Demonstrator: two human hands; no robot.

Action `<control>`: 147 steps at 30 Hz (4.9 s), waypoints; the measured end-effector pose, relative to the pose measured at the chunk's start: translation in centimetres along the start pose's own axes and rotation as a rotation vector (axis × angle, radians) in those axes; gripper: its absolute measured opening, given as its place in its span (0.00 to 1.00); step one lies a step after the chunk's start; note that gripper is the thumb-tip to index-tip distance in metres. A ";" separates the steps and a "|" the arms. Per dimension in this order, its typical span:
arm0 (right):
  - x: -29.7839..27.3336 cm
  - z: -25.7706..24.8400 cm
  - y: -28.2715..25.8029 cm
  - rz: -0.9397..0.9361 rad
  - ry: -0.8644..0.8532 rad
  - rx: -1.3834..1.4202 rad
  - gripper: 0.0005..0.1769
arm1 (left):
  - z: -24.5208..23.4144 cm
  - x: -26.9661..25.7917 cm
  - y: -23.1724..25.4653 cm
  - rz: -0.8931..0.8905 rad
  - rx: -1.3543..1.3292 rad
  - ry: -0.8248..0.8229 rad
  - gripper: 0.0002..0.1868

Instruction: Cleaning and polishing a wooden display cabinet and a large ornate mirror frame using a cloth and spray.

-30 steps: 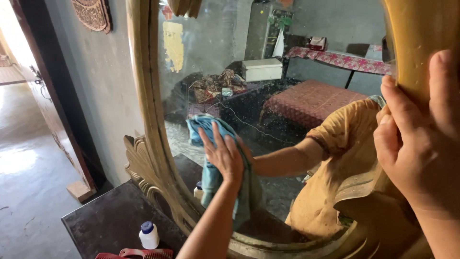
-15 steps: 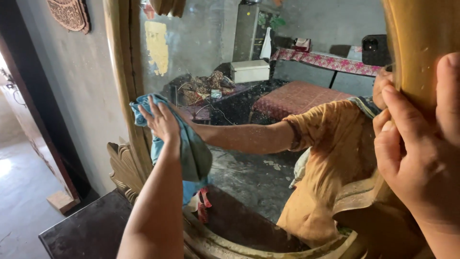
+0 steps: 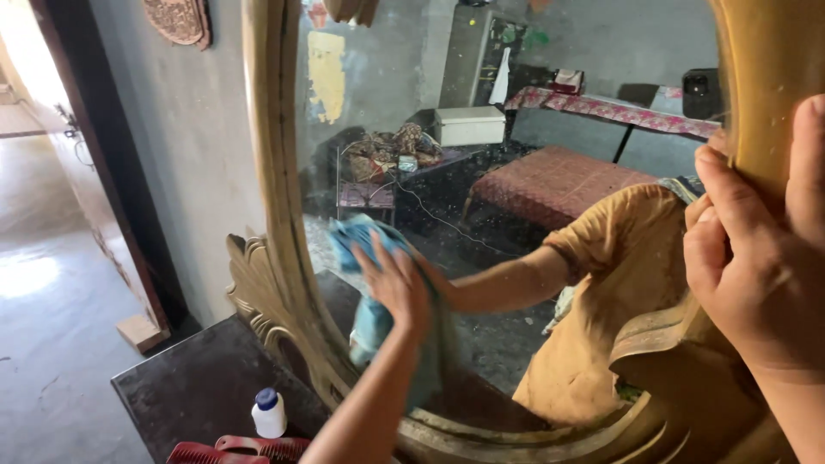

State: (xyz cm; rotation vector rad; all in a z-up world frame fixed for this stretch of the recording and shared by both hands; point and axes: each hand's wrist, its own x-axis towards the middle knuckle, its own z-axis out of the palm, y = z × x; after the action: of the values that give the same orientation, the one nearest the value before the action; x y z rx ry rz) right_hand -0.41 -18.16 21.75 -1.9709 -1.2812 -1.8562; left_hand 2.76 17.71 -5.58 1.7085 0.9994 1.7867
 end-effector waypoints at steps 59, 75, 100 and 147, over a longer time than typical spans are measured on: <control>-3.3 1.9 2.3 0.029 -0.030 -0.283 0.22 | -8.5 -7.7 4.0 -0.270 -0.377 -0.247 0.20; -3.0 1.6 2.1 0.025 -0.021 -0.284 0.19 | -9.1 -3.4 4.5 0.230 -0.022 -0.383 0.37; -2.8 1.7 1.9 0.000 -0.002 -0.219 0.20 | -10.4 -1.4 4.8 0.323 0.109 -0.497 0.32; -2.6 0.8 1.5 0.095 -0.097 -0.211 0.22 | -14.1 -13.5 11.6 0.578 -0.210 -0.409 0.28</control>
State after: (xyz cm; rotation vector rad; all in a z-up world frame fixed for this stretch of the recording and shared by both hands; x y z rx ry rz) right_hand 1.48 -19.79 19.93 -2.2097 -1.0306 -1.9420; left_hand -7.86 -2.34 -4.72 2.2415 0.1417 1.6650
